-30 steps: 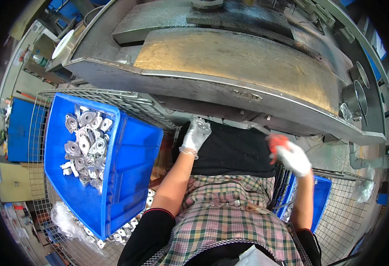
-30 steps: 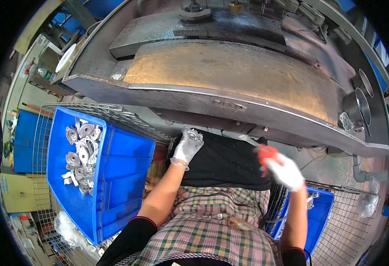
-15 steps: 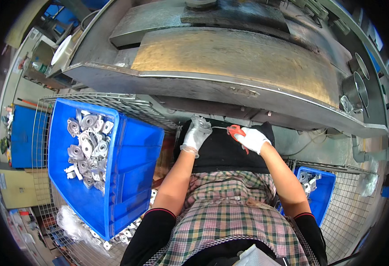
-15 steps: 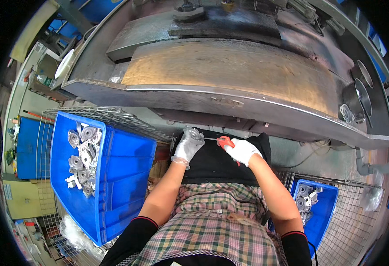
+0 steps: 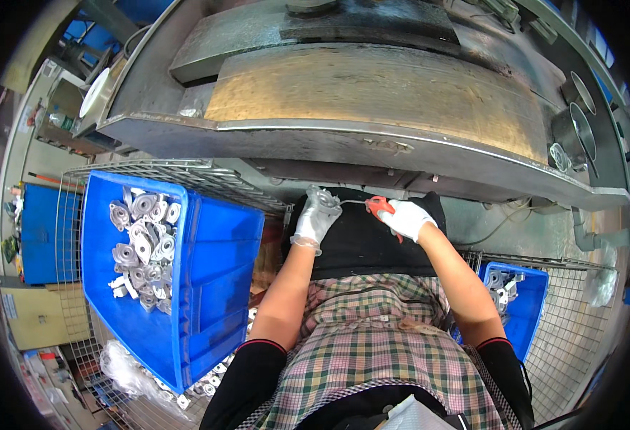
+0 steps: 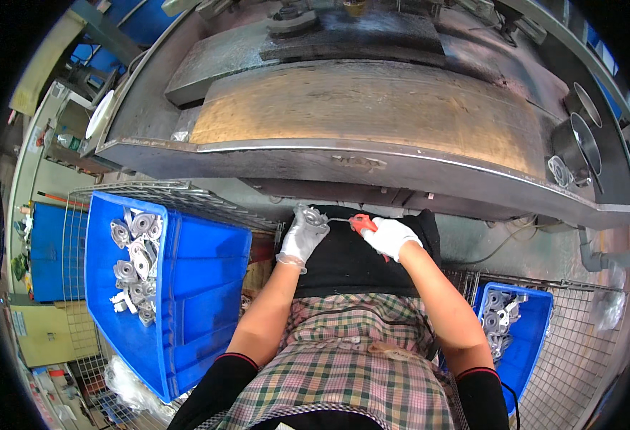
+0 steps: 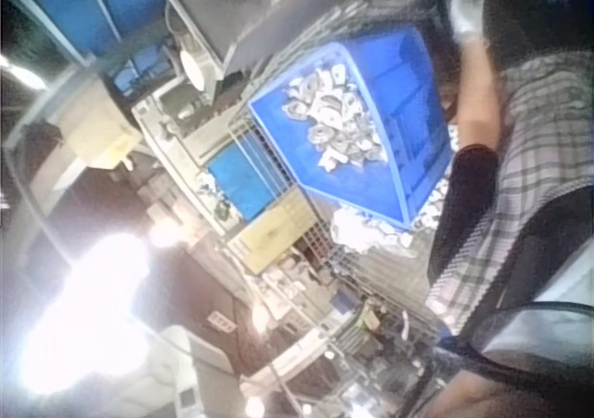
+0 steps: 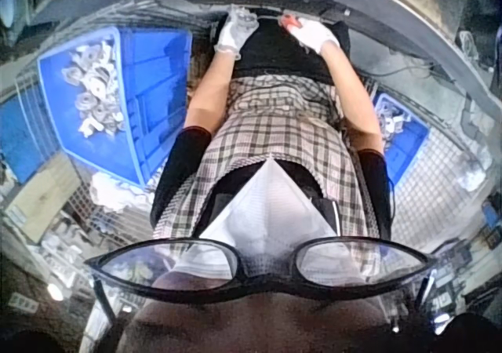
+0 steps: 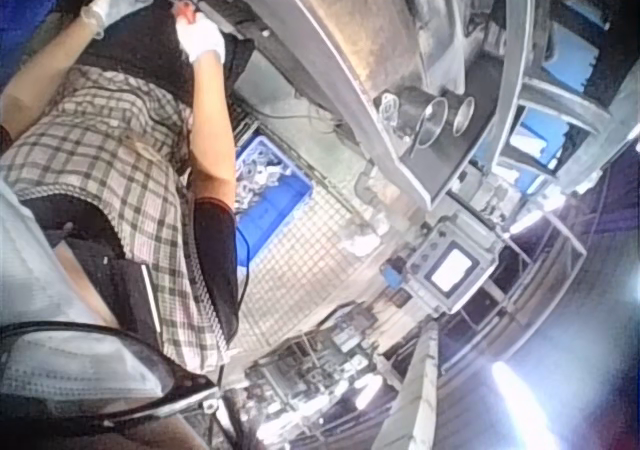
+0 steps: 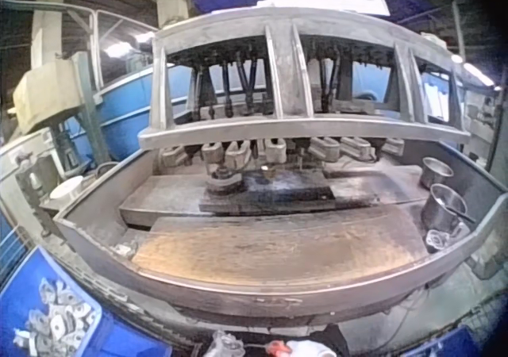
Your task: Inspecting, cleaning with a scraper and air nozzle, and sorting metal housing components at a factory workstation.
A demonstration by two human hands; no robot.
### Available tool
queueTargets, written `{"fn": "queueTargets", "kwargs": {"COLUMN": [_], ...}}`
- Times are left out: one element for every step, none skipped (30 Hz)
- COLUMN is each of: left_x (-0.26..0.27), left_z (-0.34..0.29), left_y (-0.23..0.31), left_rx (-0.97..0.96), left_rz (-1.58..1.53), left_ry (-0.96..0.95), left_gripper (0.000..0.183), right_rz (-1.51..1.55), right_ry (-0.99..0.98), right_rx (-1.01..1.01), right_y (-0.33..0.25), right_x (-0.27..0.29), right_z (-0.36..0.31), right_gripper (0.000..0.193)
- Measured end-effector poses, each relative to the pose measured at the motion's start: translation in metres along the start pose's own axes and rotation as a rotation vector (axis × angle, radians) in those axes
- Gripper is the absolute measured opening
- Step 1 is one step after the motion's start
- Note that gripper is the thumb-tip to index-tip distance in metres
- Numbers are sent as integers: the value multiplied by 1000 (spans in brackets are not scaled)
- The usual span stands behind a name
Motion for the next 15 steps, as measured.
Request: {"fn": "queueTargets", "kwargs": {"left_x": [1, 2, 3, 4, 5, 3, 2, 4, 2, 3, 4, 6, 8, 10, 5], "left_z": [0, 0, 0, 0, 0, 0, 0, 0, 1, 1, 3, 4, 6, 8, 9], "left_y": [0, -1, -1, -1, -1, -1, -1, -1, -1, -3, -4, -5, -6, -7, -18], "left_rx": [0, 0, -2, -4, -1, -5, -3, 5, 6, 14, 22, 21, 20, 33, 203], "left_rz": [-3, -6, 0, 7, 16, 15, 15, 22, 13, 10, 7, -13, -33, -62, -546], "left_ry": [6, 13, 26, 40, 57, 39, 25, 47, 17, 22, 28, 31, 34, 33, -17], "left_gripper": [36, 36, 36, 36, 36, 36, 35, 34, 34, 33, 32, 31, 29, 28, 26], "right_rz": [2, 8, 20, 5, -3, -16, -23, -35, -70, 6, 57, 109, 122, 135, 151], "right_ry": [5, 3, -1, 10, 21, 23, 37, 44, 47, 23, -5, -32, -27, -22, -20], "right_rx": [0, -12, -14, -3, 18, 23, 59, 81, 70, 67, 33, -2, 18, 38, 48], "right_y": [1, 3, 5, 6, 5, 6, 4, 3, 2, 2, 3, 2, -4, -10, -15], "right_x": [0, 0, -1, -2, -3, -4, -4, -4, -4, -4, -4, -5, -4, -3, -2], "right_z": [2, 4, 7, 9, 12, 14, 14, 13, 12, 9, 5, 1, -2, -4, -5], "right_gripper": [52, 52, 52, 52, 52, 52, 52, 51, 51, 51, 51, 51, 51, 51, 51]}}
Point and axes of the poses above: each hand's wrist, its own z-axis towards the middle knuckle, its own x-axis out of the back of the hand, y = z × x, the point moved 7 cm from there along z, towards the middle knuckle, and after that the axes turned 11 degrees about z, right-handed, at the moved point
